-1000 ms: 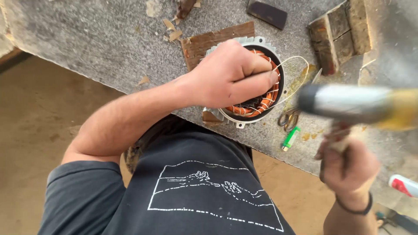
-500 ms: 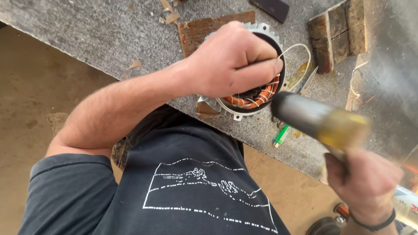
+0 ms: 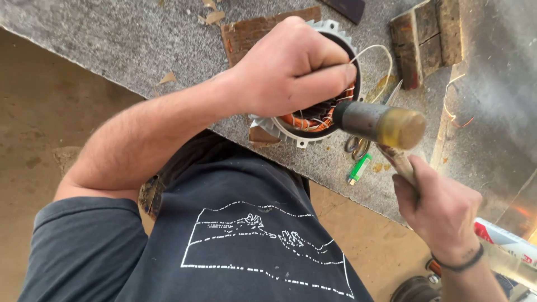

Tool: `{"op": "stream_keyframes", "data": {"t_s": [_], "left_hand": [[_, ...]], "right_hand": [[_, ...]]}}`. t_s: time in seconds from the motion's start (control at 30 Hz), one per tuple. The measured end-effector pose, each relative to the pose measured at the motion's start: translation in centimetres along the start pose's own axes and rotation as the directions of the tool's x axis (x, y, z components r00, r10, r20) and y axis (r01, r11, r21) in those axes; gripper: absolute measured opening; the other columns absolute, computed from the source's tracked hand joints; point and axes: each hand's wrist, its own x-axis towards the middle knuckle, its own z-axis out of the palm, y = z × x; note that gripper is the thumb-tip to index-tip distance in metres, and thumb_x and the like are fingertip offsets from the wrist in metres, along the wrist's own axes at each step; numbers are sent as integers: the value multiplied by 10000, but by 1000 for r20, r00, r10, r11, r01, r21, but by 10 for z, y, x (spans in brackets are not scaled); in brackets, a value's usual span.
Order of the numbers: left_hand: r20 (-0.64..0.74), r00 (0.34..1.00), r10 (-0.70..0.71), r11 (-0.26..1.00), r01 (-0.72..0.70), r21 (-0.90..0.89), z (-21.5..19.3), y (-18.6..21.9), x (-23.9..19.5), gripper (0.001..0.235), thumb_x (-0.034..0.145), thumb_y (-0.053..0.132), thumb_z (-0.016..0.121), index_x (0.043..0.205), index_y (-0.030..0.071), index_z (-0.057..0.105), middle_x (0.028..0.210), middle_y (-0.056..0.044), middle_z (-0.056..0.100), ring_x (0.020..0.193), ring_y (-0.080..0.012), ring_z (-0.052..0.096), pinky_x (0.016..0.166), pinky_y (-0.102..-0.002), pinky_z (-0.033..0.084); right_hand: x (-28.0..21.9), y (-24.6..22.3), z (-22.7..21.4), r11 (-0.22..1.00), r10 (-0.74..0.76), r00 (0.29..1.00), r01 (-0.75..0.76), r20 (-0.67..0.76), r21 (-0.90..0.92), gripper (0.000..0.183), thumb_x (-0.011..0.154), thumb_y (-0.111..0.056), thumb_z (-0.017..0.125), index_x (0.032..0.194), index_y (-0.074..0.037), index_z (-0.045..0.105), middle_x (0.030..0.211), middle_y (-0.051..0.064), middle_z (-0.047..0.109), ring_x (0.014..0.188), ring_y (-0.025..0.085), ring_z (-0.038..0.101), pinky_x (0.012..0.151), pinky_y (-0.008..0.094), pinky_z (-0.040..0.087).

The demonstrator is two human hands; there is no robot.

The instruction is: The recorder is rewinding or repairing the stator of an electric motor using a hammer and guide wire.

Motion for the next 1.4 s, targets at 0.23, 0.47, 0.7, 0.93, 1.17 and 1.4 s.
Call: {"op": "stream_keyframes", "data": {"t_s": [0.23,0.47,0.7,0.93,1.17,1.4], "left_hand": [[6,999,-32,999,32,-22,1,-4,-3,357,1081,199,612,797,-13,574,633,-122,425,538,-172,393,538,-366,371],[-10,998,-69,997,69,-41,2,-2,-6,375,1074,201,608,779,-24,552,627,-87,398,553,-109,375,526,-340,364],[-1,981,-194,972,192,-133,1,6,-5,375,1049,208,582,740,-4,568,552,-16,473,521,-34,447,472,-310,377],[-47,989,-139,984,132,-122,5,8,-11,356,1077,179,581,775,-11,586,591,9,475,548,-26,450,488,-284,384],[-17,971,-237,946,227,-230,4,10,-10,385,1054,165,584,697,20,583,565,52,515,505,-1,473,443,-252,373],[-11,980,-201,966,197,-166,1,10,-13,415,1071,153,581,679,21,550,552,39,486,507,-16,425,457,-262,332]], "right_hand": [[-16,12,8,989,40,994,-25,-99,145,362,955,-182,801,1279,-85,674,805,106,645,637,253,633,637,365,507],[-52,29,28,986,-5,981,38,-195,165,291,927,-168,796,1174,-108,655,726,74,609,617,246,626,621,361,503],[-19,-11,17,982,60,997,-50,-50,181,385,898,-153,833,1250,-69,701,707,118,617,587,274,612,587,404,480],[-4,-22,12,976,49,997,-36,-56,214,383,878,-135,801,1242,-85,693,709,132,643,580,287,630,573,404,489],[2,-26,14,940,51,993,-10,-110,342,391,848,-123,778,1222,-61,680,762,142,679,600,275,659,579,377,511],[-15,0,91,228,391,898,-308,202,924,351,1028,-148,615,1335,13,563,803,80,684,647,145,660,590,285,556]]}}
